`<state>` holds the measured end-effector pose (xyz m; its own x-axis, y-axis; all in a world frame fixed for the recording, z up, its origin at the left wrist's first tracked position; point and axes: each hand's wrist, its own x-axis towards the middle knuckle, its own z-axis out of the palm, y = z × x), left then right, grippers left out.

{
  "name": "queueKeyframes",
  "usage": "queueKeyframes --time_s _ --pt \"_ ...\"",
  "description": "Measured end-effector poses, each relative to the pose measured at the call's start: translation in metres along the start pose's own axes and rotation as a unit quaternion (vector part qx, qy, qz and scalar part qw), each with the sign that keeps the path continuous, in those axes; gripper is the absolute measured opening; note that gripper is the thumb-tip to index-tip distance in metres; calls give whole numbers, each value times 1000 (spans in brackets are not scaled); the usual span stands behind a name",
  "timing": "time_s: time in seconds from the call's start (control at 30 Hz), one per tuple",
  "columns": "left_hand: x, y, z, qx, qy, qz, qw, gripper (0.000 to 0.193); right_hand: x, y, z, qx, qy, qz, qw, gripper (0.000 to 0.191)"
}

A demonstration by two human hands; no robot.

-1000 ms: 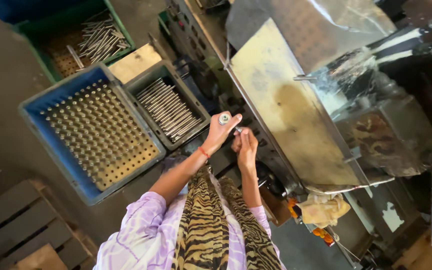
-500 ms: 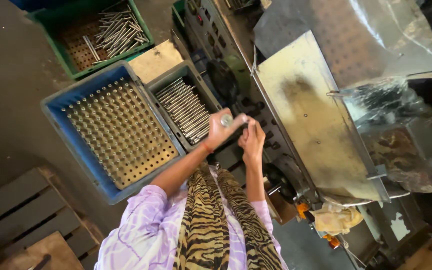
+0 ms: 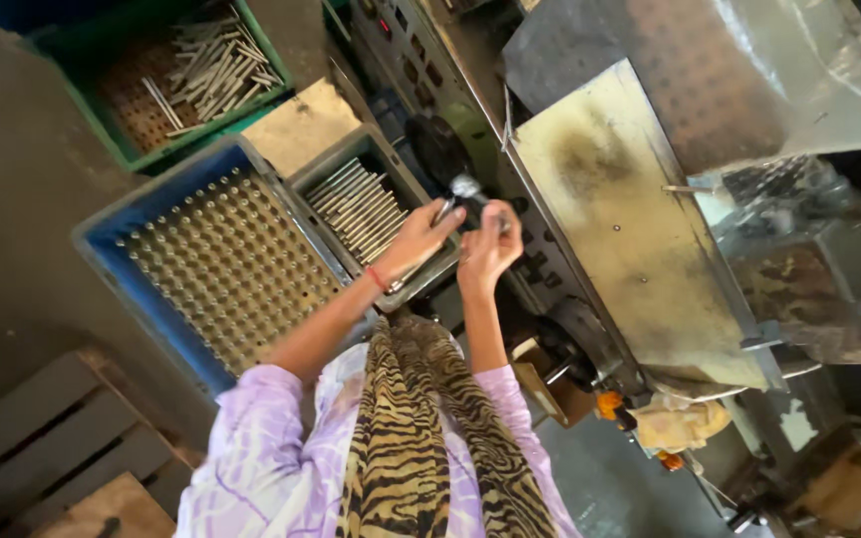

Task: The person repeatedly picks metal rods from a tray, inserts them into a grinding machine, operates a lever to grind the rod, and places the finished rod into a second tray. The cycle continues with multiple rods.

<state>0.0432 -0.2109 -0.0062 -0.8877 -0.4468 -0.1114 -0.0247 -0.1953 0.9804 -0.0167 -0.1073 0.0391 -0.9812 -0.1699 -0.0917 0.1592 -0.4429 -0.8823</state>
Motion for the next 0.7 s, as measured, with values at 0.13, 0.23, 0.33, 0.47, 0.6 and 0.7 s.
queueKeyframes --time_s 0.13,0.23,0.33,0.47,0.6,0.7 --pt "29 -44 -56 399 49 -69 913 26 14 -29 -30 -21 86 -79 993 23" --pt "47 -58 -100 547 119 -20 828 35 6 -54 -75 -106 127 -141 976 28" --pt "50 -69 -121 635 86 25 767 33 -23 -63 -119 -110 164 -128 972 27" --pt "41 -73 -135 689 -136 105 704 13 -66 -59 -156 -218 252 -75 940 22" --pt "36 -75 -152 695 -187 131 681 20 -88 -47 -172 -236 234 -64 941 19" --pt "45 -79 -153 716 -268 13 644 24 -94 -40 -178 -282 237 -67 927 18"
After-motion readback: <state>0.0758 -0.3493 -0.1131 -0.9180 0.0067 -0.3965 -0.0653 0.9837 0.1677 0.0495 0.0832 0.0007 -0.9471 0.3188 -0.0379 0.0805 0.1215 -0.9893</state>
